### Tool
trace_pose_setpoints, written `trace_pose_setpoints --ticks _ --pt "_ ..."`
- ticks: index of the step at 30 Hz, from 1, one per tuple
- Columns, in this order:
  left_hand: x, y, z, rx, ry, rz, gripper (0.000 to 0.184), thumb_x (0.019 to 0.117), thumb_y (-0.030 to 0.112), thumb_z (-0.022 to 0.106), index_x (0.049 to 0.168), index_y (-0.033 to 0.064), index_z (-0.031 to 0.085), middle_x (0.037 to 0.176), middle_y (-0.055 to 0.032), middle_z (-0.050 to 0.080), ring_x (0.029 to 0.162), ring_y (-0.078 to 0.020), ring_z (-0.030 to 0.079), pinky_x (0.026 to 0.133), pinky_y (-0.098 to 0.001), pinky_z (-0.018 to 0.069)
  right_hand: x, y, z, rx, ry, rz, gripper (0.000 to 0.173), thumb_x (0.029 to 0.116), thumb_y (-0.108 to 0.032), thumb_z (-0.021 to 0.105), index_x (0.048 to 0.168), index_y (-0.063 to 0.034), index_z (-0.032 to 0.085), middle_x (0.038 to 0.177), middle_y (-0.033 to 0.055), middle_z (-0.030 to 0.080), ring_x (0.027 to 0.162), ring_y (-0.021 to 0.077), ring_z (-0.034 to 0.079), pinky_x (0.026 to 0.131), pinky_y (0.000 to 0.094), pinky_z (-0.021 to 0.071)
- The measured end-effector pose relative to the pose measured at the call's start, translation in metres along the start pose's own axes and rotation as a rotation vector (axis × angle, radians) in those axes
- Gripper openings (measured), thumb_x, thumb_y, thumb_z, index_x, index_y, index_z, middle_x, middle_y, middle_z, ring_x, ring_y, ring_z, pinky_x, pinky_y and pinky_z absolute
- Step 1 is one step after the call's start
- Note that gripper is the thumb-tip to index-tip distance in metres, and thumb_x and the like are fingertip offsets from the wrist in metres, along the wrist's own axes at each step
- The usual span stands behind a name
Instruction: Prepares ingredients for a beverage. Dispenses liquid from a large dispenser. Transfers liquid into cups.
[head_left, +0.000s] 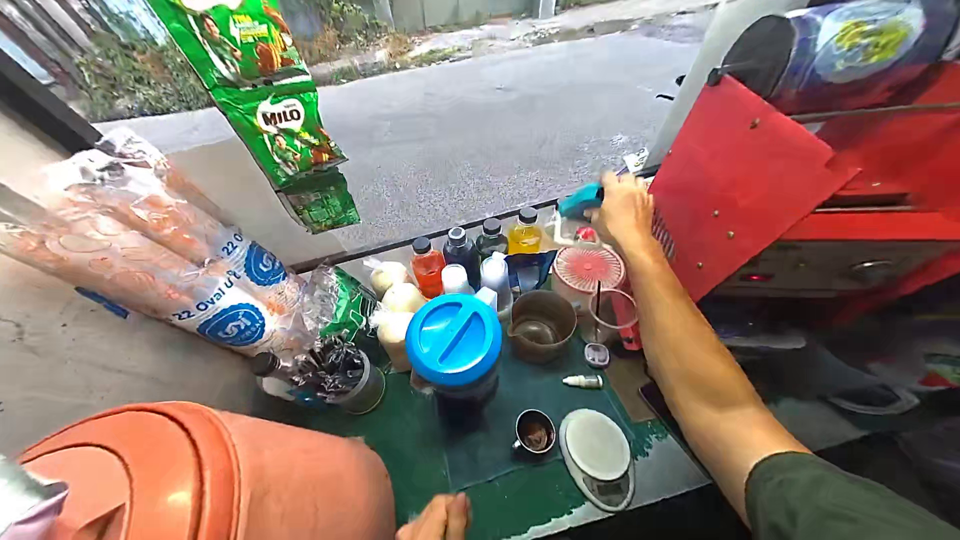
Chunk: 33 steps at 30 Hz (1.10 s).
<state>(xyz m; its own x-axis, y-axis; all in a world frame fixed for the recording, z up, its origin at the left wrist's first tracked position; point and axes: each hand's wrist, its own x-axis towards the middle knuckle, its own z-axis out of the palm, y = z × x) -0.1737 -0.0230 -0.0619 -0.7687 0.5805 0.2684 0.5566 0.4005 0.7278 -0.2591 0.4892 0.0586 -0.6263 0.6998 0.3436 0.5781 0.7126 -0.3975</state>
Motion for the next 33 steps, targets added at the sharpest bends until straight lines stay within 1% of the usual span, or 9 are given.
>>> trace_pose_setpoints --ticks 2,3,7,10,15,20,23,27,33 --pt "0.023 0.005 0.018 -0.126 -0.069 0.03 0.029 0.1035 0.013 0.055 0.124 -0.0027 0.069 0.106 -0.009 0.076 0.089 -0.0133 0.075 0.08 -0.0322 0.0643 0.019 -0.017 0.0 0.047 0.026 -0.104 0.052 0.0848 -0.013 0.079 0.131 0.0028 0.062 0.13 0.0351 0.058 0.127 0.0556 0.051 0.1 0.0727 0.0434" --pt "0.036 0.007 0.029 -0.152 -0.098 0.067 0.033 0.1008 0.012 0.059 0.13 -0.0017 0.066 0.113 -0.0088 0.075 0.094 -0.0123 0.075 0.083 -0.0302 0.0637 0.029 -0.024 0.007 0.069 0.025 -0.164 0.05 0.0844 -0.012 0.08 0.13 0.0011 0.063 0.13 0.0336 0.059 0.127 0.0548 0.052 0.099 0.0726 0.0439" --pt "0.089 0.023 0.069 -0.245 -0.208 0.214 0.028 0.098 0.014 0.065 0.123 0.0028 0.071 0.113 -0.0069 0.074 0.094 -0.0102 0.073 0.085 -0.027 0.0625 0.057 -0.035 0.056 0.017 0.028 -0.401 0.038 0.0853 -0.006 0.075 0.122 -0.004 0.068 0.128 0.0286 0.062 0.124 0.0518 0.055 0.093 0.0708 0.0457" --pt "0.125 0.04 0.089 -0.287 -0.282 0.24 0.028 0.0995 0.015 0.064 0.123 0.0021 0.07 0.112 -0.0081 0.074 0.096 -0.0117 0.073 0.086 -0.0286 0.0623 0.064 -0.034 0.064 -0.046 0.018 -0.435 0.036 0.0865 -0.008 0.074 0.122 -0.0055 0.068 0.127 0.026 0.063 0.123 0.0498 0.056 0.09 0.0675 0.0471" --pt "0.156 0.054 0.126 -0.304 -0.427 0.055 0.031 0.1014 0.021 0.061 0.125 0.0023 0.069 0.114 -0.0106 0.073 0.1 -0.0127 0.072 0.089 -0.0282 0.0601 0.071 -0.015 0.047 -0.066 -0.181 -0.417 0.056 0.0883 -0.031 0.078 0.135 -0.0066 0.059 0.133 0.0255 0.059 0.128 0.0478 0.053 0.097 0.0642 0.0483" --pt "0.157 0.05 0.154 -0.346 -0.469 -0.072 0.03 0.0998 0.018 0.062 0.123 0.0014 0.069 0.114 -0.0118 0.073 0.101 -0.0123 0.072 0.091 -0.027 0.0591 0.063 -0.003 0.041 -0.031 -0.162 -0.432 0.043 0.0929 -0.018 0.072 0.133 -0.005 0.062 0.124 0.0252 0.064 0.123 0.0462 0.058 0.098 0.0611 0.0496" --pt "0.155 0.047 0.156 -0.349 -0.487 -0.081 0.03 0.0995 0.019 0.062 0.123 0.0011 0.069 0.114 -0.0119 0.073 0.1 -0.0127 0.073 0.091 -0.0274 0.0591 0.066 -0.018 0.029 -0.099 -0.189 -0.43 0.043 0.094 -0.022 0.071 0.132 -0.0059 0.062 0.126 0.0232 0.063 0.123 0.046 0.058 0.091 0.0648 0.0503" --pt "0.145 0.04 0.148 -0.341 -0.49 -0.098 0.031 0.0999 0.019 0.062 0.125 0.0014 0.068 0.115 -0.012 0.073 0.1 -0.0127 0.073 0.091 -0.028 0.0594 0.072 -0.039 0.032 -0.217 -0.218 -0.45 0.04 0.094 -0.021 0.07 0.13 -0.0053 0.062 0.126 0.0266 0.062 0.123 0.0498 0.057 0.085 0.0675 0.0502" --pt "0.125 0.023 0.132 -0.323 -0.437 -0.136 0.03 0.0994 0.019 0.063 0.123 0.002 0.069 0.114 -0.0106 0.073 0.098 -0.0105 0.073 0.089 -0.0256 0.0597 0.086 -0.051 0.047 -0.217 -0.287 -0.444 0.044 0.0917 -0.022 0.073 0.131 -0.007 0.061 0.126 0.0265 0.061 0.126 0.0509 0.054 0.085 0.0677 0.0501"
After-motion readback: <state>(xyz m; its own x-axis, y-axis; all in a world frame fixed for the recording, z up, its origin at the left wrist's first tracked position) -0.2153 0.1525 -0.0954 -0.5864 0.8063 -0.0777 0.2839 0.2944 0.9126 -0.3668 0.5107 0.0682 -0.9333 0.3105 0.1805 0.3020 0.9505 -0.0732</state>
